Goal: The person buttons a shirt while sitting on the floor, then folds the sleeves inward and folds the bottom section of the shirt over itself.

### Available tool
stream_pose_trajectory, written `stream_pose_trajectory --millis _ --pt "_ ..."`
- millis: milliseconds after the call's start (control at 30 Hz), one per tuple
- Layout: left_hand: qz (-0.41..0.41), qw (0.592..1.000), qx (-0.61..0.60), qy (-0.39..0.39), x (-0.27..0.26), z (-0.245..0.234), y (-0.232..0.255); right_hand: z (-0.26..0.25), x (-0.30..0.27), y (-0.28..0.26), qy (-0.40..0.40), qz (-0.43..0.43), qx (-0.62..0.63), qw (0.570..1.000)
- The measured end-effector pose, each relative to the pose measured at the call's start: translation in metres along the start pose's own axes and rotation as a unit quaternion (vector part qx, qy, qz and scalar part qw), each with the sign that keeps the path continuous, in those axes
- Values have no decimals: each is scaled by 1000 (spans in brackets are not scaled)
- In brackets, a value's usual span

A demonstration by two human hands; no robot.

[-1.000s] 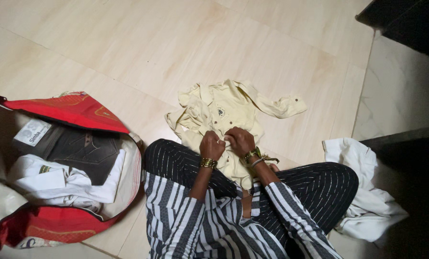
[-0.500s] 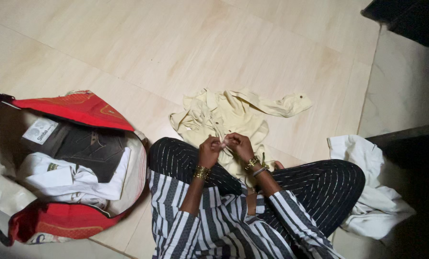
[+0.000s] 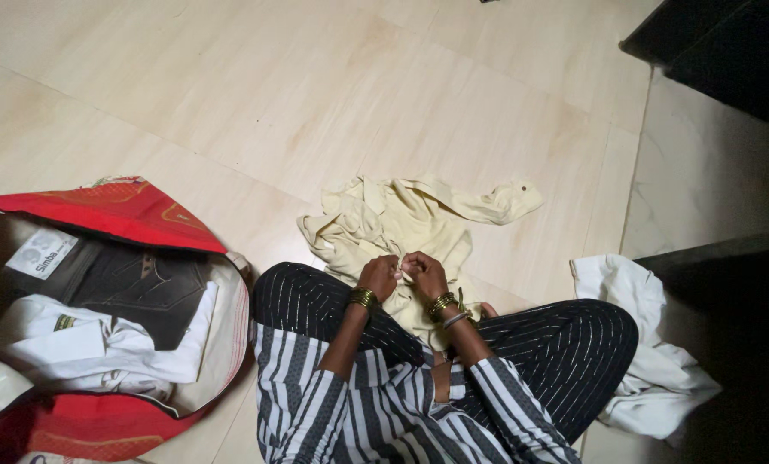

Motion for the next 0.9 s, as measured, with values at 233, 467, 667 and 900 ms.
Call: stream_pose_trajectory --millis 233,467,667,900 --pt "-19 997 -73 12 -1 12 -15 1 2 -10 76 -48 -277 957" --pt "-92 984 -138 63 -6 -12 4 -17 5 -39 160 3 -289 944" --pt "-46 998 -35 35 -18 -23 22 -42 -9 -107 245 -79 -323 911" --pt "57 995 77 -12 -21 -18 30 31 -28 -125 107 -374 -420 820"
Point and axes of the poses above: each hand's wrist, its own x-axis towards the middle knuckle, its own z-axis out of the palm, y = z × x, the point moved 2 cm from there along x, towards the middle knuckle, and after that the axes turned 1 degree about y, right-handed, at the moved point
